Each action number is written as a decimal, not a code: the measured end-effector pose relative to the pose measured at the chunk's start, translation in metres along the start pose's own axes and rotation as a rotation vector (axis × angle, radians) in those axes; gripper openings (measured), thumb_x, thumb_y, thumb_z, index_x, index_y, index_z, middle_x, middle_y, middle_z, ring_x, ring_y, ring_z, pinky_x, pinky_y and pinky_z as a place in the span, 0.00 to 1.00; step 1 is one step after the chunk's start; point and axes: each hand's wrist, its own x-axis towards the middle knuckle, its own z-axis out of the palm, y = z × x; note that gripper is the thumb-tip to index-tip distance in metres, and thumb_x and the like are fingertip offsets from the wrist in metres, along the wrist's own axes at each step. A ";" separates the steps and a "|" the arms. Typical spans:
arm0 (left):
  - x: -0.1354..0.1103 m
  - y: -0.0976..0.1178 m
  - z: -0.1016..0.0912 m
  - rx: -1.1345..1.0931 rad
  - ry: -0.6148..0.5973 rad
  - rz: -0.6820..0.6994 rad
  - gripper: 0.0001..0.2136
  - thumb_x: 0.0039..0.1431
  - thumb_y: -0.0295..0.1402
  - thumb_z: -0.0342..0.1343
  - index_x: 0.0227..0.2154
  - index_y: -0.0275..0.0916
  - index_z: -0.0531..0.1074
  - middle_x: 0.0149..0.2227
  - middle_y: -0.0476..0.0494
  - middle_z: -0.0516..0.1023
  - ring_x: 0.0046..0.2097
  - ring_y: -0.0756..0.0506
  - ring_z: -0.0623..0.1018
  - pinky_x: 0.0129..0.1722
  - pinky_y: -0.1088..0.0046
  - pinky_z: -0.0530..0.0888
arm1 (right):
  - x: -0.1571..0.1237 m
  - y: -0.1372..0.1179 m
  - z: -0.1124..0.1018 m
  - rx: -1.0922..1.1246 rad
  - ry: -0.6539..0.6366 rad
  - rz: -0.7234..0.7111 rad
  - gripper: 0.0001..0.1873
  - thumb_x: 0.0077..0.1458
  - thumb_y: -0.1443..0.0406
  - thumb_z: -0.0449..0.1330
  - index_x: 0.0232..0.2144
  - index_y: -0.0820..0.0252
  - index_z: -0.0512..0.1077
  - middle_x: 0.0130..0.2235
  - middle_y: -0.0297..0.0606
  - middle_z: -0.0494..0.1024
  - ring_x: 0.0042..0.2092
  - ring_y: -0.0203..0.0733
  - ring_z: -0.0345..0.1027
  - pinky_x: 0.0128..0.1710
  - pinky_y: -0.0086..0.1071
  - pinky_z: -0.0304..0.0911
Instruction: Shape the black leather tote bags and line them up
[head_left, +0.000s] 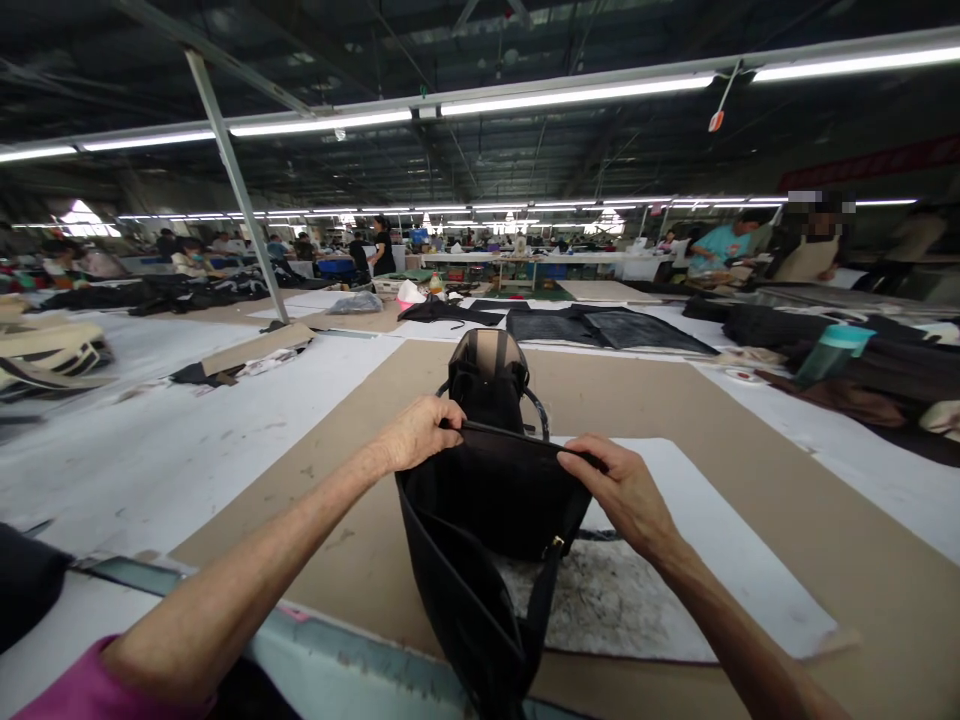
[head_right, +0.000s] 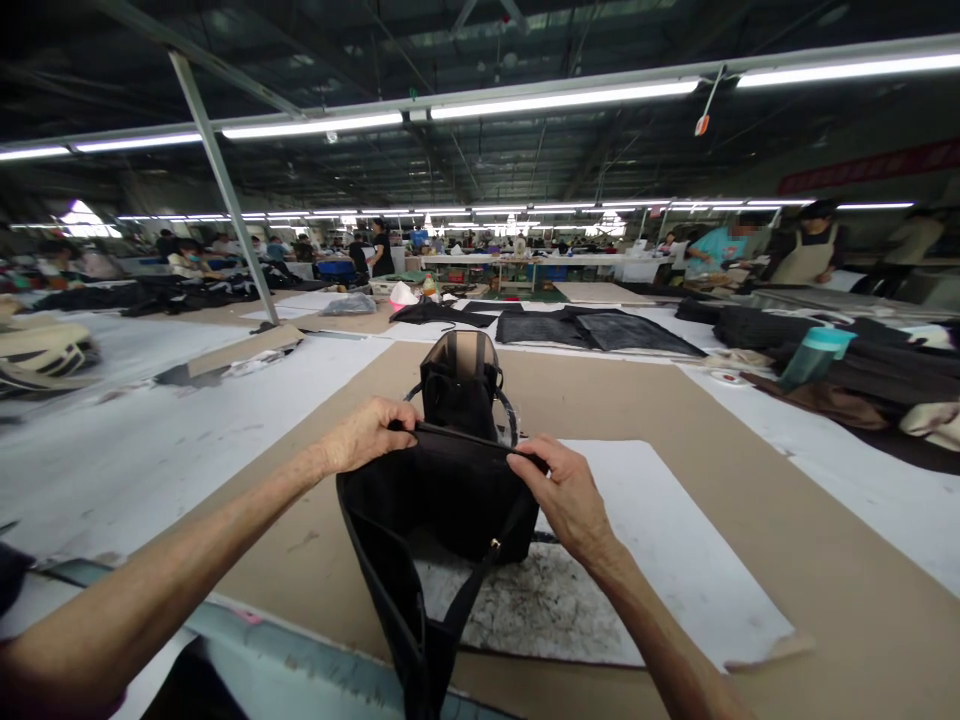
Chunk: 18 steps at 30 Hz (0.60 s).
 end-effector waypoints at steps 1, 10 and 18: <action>0.000 0.000 0.000 -0.004 0.004 -0.001 0.04 0.43 0.30 0.52 0.18 0.35 0.65 0.23 0.53 0.68 0.27 0.52 0.67 0.27 0.79 0.63 | 0.000 -0.001 0.000 -0.057 0.005 -0.002 0.13 0.53 0.58 0.50 0.28 0.58 0.69 0.29 0.34 0.70 0.33 0.38 0.63 0.34 0.29 0.56; 0.003 -0.005 0.003 -0.008 0.025 -0.026 0.03 0.42 0.29 0.52 0.19 0.35 0.66 0.22 0.53 0.69 0.27 0.52 0.67 0.28 0.79 0.64 | 0.017 -0.013 0.014 -0.459 -0.040 -0.149 0.14 0.56 0.59 0.48 0.33 0.55 0.72 0.34 0.35 0.72 0.38 0.40 0.64 0.39 0.32 0.56; 0.005 -0.009 0.006 -0.028 0.049 -0.055 0.02 0.41 0.28 0.52 0.19 0.35 0.67 0.26 0.52 0.71 0.29 0.51 0.68 0.30 0.78 0.65 | 0.030 -0.031 0.019 -0.396 -0.109 0.028 0.11 0.52 0.60 0.51 0.29 0.52 0.74 0.32 0.32 0.76 0.36 0.40 0.66 0.33 0.31 0.55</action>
